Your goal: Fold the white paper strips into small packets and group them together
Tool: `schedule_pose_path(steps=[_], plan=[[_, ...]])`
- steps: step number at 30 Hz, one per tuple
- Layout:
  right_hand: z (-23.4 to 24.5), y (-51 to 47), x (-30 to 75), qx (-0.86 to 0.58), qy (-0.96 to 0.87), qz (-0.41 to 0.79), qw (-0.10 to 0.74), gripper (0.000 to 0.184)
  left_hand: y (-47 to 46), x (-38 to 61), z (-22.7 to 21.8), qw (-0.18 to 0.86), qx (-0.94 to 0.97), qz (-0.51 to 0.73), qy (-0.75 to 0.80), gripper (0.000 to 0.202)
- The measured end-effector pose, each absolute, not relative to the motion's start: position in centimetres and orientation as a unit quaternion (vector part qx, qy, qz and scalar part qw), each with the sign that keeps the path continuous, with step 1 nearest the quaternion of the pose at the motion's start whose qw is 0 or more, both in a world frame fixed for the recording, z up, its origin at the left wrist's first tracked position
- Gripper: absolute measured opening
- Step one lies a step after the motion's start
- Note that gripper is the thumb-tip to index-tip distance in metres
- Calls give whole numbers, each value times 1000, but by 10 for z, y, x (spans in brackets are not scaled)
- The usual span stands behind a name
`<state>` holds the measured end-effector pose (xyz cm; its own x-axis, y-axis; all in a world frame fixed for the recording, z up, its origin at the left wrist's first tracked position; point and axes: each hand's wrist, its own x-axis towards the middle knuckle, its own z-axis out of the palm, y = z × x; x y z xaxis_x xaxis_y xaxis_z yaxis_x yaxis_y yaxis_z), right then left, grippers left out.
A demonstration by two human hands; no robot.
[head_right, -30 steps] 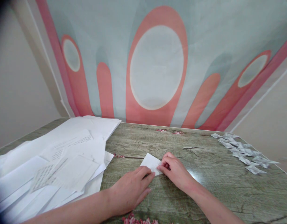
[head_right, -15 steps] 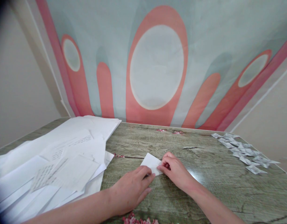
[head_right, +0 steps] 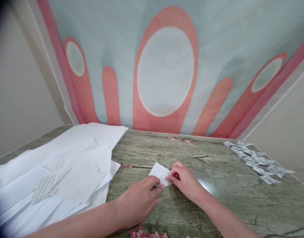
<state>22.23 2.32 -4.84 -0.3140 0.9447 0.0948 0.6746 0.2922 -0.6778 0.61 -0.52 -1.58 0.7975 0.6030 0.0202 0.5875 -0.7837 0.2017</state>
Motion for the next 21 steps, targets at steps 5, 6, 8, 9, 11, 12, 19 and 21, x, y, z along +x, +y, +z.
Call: schedule_pose_path(steps=[5,6,8,9,11,12,19,21], plan=[[-50,23,222,-529,-764,270,252,19,-5,6,-16,106,941,54,317,37],[-51,23,223,-529,-763,271,253,19,-6,6,-16,109,940,58,318,37],[-51,23,223,-530,-762,272,253,19,-6,6,-17,113,938,64,321,39],[-51,23,223,-530,-762,272,253,19,-5,6,-17,113,938,65,322,40],[-50,23,223,-529,-762,273,253,18,-5,6,-18,110,937,65,324,41],[-49,23,223,-528,-763,274,253,18,-5,7,-18,107,937,65,325,41],[-46,22,221,-529,-764,271,252,21,-3,8,-17,94,941,63,318,40],[-47,22,221,-532,-763,267,254,19,-3,8,-17,87,943,61,316,40]])
